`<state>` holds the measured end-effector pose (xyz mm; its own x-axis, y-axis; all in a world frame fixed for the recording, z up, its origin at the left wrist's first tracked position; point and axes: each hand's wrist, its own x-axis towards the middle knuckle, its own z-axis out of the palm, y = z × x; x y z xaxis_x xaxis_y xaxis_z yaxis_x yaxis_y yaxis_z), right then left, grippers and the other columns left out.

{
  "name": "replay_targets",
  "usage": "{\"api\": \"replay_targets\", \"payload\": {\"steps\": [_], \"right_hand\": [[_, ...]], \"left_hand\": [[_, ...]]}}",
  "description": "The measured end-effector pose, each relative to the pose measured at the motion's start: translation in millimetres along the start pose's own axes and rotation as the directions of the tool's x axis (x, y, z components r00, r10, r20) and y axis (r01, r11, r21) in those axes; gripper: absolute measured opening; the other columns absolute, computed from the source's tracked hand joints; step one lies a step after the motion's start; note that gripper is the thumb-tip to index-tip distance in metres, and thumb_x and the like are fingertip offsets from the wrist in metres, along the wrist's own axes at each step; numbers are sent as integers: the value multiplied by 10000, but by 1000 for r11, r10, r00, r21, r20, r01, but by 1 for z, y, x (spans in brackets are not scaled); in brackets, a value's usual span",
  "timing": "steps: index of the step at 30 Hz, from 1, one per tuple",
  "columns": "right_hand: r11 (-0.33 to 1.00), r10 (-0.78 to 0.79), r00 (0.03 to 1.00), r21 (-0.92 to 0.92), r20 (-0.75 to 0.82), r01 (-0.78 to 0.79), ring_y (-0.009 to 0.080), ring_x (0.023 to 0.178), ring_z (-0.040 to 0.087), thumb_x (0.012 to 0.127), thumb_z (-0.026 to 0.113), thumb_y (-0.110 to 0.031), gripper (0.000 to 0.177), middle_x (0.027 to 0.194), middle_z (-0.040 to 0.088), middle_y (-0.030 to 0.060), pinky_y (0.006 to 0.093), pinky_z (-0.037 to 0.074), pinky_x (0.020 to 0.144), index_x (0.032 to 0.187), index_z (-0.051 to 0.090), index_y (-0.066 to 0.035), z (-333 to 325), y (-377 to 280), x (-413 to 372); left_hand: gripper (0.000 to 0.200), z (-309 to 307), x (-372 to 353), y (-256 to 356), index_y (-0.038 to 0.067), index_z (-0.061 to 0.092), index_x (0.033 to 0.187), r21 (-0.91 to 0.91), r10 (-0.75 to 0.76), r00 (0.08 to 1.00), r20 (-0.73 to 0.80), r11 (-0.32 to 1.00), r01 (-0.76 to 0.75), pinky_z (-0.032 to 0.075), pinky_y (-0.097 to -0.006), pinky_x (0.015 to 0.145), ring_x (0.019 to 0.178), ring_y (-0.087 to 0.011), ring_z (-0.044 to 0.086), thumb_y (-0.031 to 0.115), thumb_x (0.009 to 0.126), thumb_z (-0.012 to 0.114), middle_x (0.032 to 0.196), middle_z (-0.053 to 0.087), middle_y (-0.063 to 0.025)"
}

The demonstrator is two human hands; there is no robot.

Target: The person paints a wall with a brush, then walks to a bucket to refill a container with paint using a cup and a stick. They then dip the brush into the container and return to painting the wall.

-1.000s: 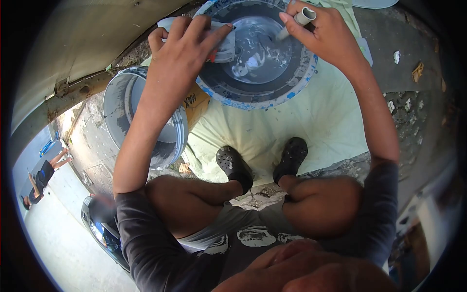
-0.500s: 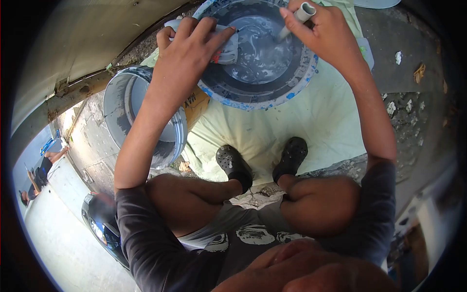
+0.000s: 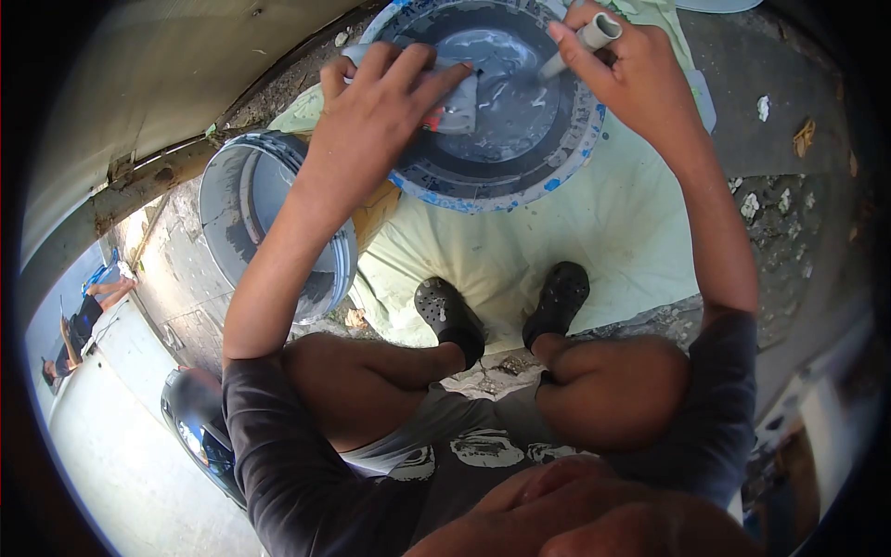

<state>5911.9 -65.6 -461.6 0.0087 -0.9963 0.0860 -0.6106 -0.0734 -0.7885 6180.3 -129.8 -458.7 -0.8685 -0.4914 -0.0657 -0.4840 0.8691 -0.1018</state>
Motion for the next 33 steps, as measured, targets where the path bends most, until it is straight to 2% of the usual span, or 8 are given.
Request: {"api": "replay_targets", "payload": {"steps": [4,6,11,19,22,27,29,33], "right_hand": [[959,139,966,215,217,-186,139,539,602,985,647,-196,195,640,653,67,325,444,524,924,641,-10,13,16,1],[943,101,984,303,146,-141,131,543,591,990,639,-204,200,656,656,62,323,433,522,919,644,-17,17,22,-1],[999,9,999,41,-47,-7,116,521,551,984,644,-189,187,641,628,57,310,402,500,924,647,-13,-10,15,-3],[994,90,987,78,-133,-80,97,488,447,962,653,-154,213,577,534,43,308,319,469,829,631,10,-31,24,-5],[996,43,981,89,-191,-27,93,496,437,953,659,-140,204,580,523,35,304,317,474,820,627,11,-32,22,-8],[990,10,972,139,-234,24,91,515,449,937,667,-102,172,612,544,31,295,328,484,818,621,12,-32,15,-9],[980,-166,930,49,-327,192,89,526,468,928,674,-87,154,642,574,37,286,341,489,818,619,6,-27,22,-10],[979,-107,950,133,-294,151,88,530,488,927,676,-87,155,659,593,46,278,357,495,819,612,4,-25,30,-8]], "left_hand": [[740,13,9,2,299,564,1397,-75,47,999,-18,996,-48,368,-436,899,1152,-198,545,98,714,767,1251,564,16],[741,22,13,4,285,566,1393,-79,63,998,-27,995,-64,367,-435,903,1160,-196,544,93,707,771,1258,565,11],[732,35,19,13,247,572,1377,-121,84,996,-6,989,-84,367,-428,913,1165,-196,553,89,694,782,1262,567,-5],[413,67,41,23,215,633,1265,45,158,978,135,985,-165,385,-381,886,1030,-181,608,114,865,610,1056,597,-8],[309,80,51,24,170,678,1123,63,201,976,84,976,-206,402,-369,877,973,-196,633,98,824,651,985,621,-37],[282,95,56,25,166,676,1094,72,220,974,60,972,-224,399,-366,884,972,-194,642,123,815,680,969,626,-37],[279,98,56,24,166,679,1089,80,203,975,88,975,-210,400,-371,884,959,-195,646,143,812,698,973,630,-36],[293,106,59,26,169,682,1091,75,179,980,90,980,-185,399,-373,889,953,-198,652,168,801,724,969,634,-39]]}}
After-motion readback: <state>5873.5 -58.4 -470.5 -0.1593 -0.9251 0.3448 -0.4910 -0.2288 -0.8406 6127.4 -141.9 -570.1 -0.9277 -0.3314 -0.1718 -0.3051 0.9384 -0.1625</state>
